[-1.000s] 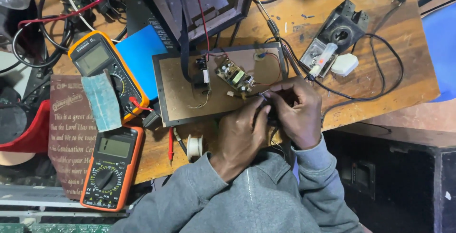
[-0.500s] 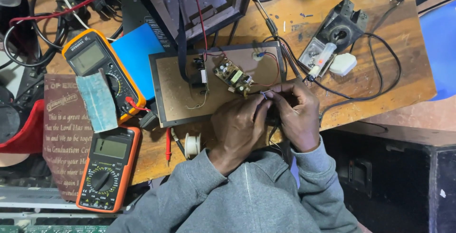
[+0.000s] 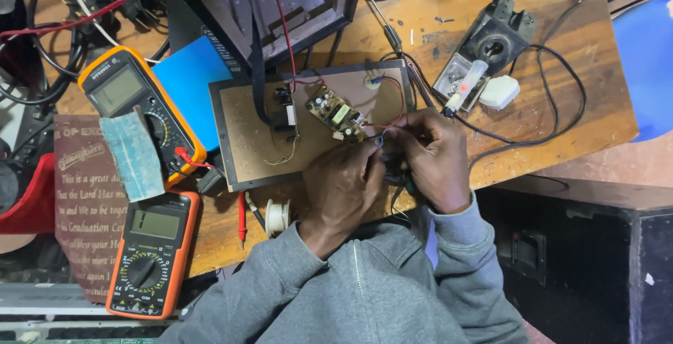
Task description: Soldering wires onto a circuit board for electronics repair at a workbench.
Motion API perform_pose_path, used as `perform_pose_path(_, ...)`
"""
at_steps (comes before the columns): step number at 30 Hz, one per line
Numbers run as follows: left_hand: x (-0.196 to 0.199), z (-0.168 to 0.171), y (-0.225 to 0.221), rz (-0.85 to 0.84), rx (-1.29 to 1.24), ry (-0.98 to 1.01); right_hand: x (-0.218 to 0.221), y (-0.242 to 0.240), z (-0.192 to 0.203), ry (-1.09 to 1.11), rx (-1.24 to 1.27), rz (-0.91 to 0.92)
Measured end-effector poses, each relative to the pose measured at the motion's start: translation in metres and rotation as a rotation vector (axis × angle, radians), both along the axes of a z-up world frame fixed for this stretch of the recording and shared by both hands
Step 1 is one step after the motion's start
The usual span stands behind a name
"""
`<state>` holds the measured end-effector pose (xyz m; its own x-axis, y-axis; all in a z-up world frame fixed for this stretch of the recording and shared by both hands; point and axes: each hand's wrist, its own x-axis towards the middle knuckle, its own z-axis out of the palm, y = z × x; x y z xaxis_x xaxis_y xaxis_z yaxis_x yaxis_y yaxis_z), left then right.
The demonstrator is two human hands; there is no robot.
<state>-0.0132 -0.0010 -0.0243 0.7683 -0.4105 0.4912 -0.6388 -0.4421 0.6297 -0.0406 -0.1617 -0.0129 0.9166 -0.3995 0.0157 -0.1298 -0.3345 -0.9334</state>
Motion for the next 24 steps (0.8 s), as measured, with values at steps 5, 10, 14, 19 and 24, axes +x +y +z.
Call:
perform_pose_path(5, 0.0, 0.003, -0.004, 0.027, -0.008, -0.012, 0.0, 0.0, 0.005, 0.02, 0.112, 0.018)
perform_pose_path(10, 0.0, 0.006, -0.006, 0.051, -0.047, -0.008, 0.0, -0.005, -0.006, -0.091, 0.066, 0.06)
perform_pose_path(14, -0.002, 0.014, -0.008, 0.059, -0.139, 0.07, 0.0, -0.007, -0.018, -0.073, 0.025, 0.046)
perform_pose_path(19, -0.001, -0.014, -0.01, 0.059, -0.208, 0.09, -0.001, -0.008, -0.019, -0.063, -0.015, 0.061)
perform_pose_path(24, 0.001, -0.015, -0.006, -0.061, -0.236, 0.146, 0.002, -0.008, -0.02, -0.08, -0.028, 0.061)
